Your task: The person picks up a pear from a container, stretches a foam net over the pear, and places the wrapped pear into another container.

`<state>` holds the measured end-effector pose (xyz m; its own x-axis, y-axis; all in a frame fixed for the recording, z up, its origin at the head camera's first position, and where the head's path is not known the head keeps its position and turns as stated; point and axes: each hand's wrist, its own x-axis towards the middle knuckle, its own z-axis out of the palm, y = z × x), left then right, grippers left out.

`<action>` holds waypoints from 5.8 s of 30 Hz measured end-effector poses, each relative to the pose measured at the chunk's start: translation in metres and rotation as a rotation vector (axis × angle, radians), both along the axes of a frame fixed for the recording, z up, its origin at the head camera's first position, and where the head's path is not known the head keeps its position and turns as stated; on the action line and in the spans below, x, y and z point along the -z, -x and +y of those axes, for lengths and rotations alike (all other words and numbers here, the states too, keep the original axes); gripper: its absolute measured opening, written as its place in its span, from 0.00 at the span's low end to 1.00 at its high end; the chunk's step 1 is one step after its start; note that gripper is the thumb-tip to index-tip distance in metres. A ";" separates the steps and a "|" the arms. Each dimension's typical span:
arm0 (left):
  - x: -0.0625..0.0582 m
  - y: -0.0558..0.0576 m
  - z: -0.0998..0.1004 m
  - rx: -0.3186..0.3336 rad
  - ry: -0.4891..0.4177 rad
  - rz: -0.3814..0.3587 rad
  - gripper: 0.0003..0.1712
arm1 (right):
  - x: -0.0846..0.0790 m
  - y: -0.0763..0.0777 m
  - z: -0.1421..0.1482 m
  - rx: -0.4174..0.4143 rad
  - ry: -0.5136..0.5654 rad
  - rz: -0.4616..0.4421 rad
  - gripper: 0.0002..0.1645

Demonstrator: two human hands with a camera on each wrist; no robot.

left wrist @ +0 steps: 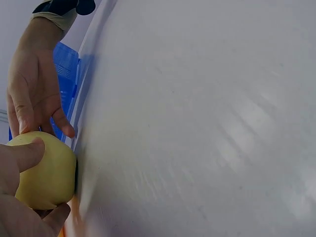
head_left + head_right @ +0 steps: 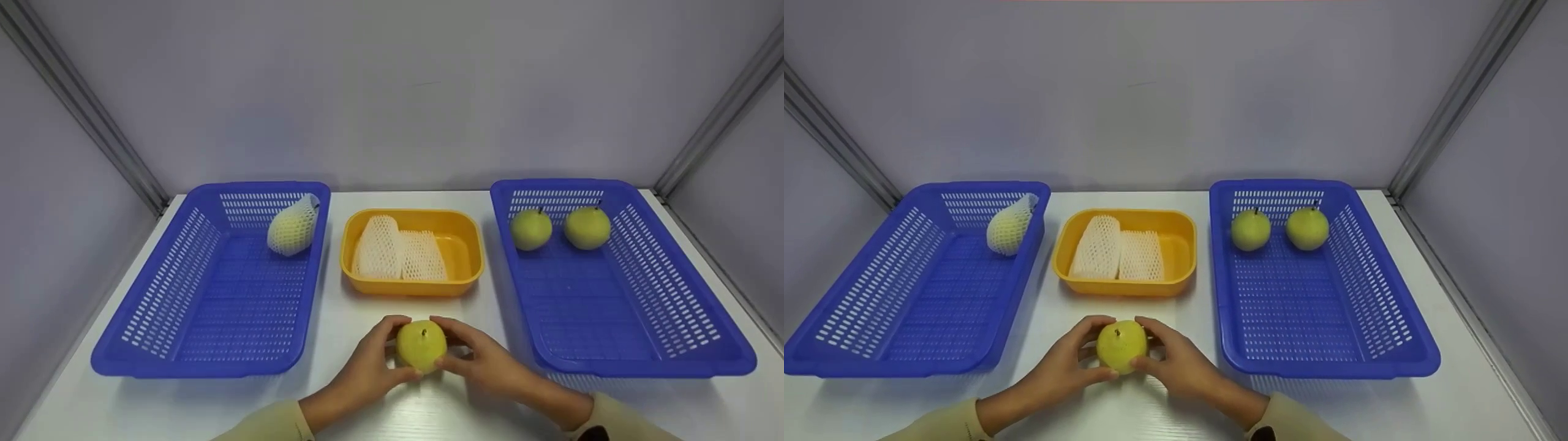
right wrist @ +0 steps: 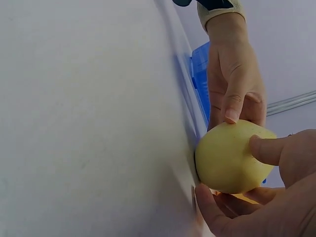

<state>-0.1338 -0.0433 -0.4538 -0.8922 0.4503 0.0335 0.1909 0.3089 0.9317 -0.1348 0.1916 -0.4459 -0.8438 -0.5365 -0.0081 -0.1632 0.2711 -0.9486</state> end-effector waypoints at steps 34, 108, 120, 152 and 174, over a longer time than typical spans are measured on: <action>0.005 0.002 -0.002 0.012 -0.064 -0.014 0.41 | 0.010 0.044 -0.023 0.732 0.366 -0.320 0.25; -0.072 0.141 0.021 -0.418 0.662 -0.161 0.22 | 0.010 0.054 -0.018 0.778 0.266 -0.280 0.22; -0.075 0.146 0.016 -0.484 0.581 -0.153 0.18 | 0.012 0.055 -0.019 0.771 0.269 -0.250 0.22; -0.123 0.114 -0.004 -0.442 0.011 -0.043 0.21 | -0.024 0.011 -0.026 0.489 0.372 -0.046 0.20; -0.105 0.030 0.014 0.045 -0.188 0.358 0.21 | -0.056 0.009 -0.032 0.419 0.363 -0.033 0.14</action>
